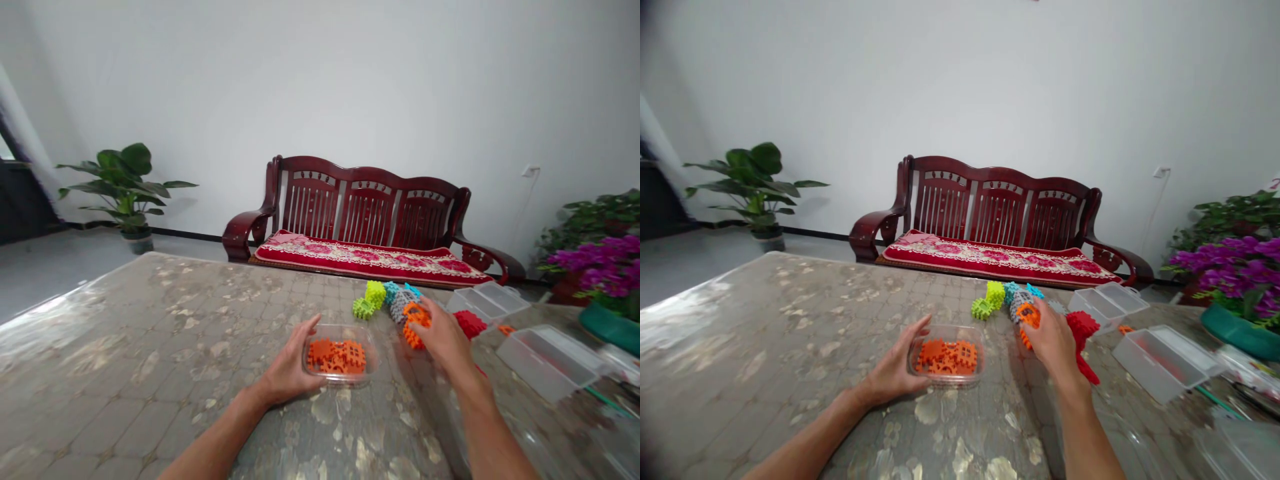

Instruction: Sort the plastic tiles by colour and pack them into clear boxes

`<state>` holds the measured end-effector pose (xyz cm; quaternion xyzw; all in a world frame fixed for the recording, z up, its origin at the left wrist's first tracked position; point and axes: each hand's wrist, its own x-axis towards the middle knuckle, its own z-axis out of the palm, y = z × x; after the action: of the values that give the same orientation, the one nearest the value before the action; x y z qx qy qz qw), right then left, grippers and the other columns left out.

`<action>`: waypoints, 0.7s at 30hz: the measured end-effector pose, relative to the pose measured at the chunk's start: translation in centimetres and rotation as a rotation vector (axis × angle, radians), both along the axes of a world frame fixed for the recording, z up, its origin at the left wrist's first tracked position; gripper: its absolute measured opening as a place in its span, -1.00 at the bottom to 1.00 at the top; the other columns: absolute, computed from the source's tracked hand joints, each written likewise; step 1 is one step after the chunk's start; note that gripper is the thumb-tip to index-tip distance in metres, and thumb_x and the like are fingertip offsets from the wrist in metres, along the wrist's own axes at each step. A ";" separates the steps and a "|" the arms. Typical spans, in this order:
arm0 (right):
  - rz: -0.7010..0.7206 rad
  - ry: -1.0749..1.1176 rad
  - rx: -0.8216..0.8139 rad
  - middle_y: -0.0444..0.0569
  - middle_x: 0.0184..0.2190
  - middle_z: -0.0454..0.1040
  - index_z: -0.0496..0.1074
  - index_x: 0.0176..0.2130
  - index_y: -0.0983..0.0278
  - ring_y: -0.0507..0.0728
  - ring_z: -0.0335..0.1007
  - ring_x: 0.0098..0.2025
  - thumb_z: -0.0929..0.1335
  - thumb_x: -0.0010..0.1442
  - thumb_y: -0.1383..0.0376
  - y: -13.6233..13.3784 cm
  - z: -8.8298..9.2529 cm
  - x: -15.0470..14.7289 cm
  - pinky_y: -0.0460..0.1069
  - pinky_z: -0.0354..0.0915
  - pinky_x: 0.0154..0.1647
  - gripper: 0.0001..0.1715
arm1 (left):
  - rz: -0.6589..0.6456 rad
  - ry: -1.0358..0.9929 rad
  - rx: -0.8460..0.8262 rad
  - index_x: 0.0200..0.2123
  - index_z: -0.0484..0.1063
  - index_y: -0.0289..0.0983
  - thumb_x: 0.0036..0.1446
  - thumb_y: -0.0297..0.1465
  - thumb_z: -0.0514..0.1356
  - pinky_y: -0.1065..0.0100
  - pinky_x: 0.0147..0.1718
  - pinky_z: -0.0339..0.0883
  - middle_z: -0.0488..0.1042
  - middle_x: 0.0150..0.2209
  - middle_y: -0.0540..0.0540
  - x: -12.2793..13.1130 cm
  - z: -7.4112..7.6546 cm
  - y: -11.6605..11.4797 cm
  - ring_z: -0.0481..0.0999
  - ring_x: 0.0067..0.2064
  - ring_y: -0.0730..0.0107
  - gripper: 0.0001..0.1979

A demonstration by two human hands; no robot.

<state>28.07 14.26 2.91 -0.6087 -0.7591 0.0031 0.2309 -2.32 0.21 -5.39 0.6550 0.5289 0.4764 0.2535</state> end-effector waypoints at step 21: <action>0.756 0.184 -0.464 0.08 0.01 0.57 0.49 0.11 0.21 0.22 0.48 0.01 0.34 0.09 0.30 -6.2 -1.6 -11.2 0.07 0.33 0.06 -0.44 | -0.025 -0.028 0.036 0.39 0.00 -0.19 -0.18 -0.26 0.50 0.04 0.17 0.34 0.22 0.25 -0.28 0.2 0.3 0.1 0.36 0.20 0.01 0.12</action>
<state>16.88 8.10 1.29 -0.3215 -0.8837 0.3112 0.1375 -2.12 0.28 -5.09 0.6594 0.5086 0.4915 0.2550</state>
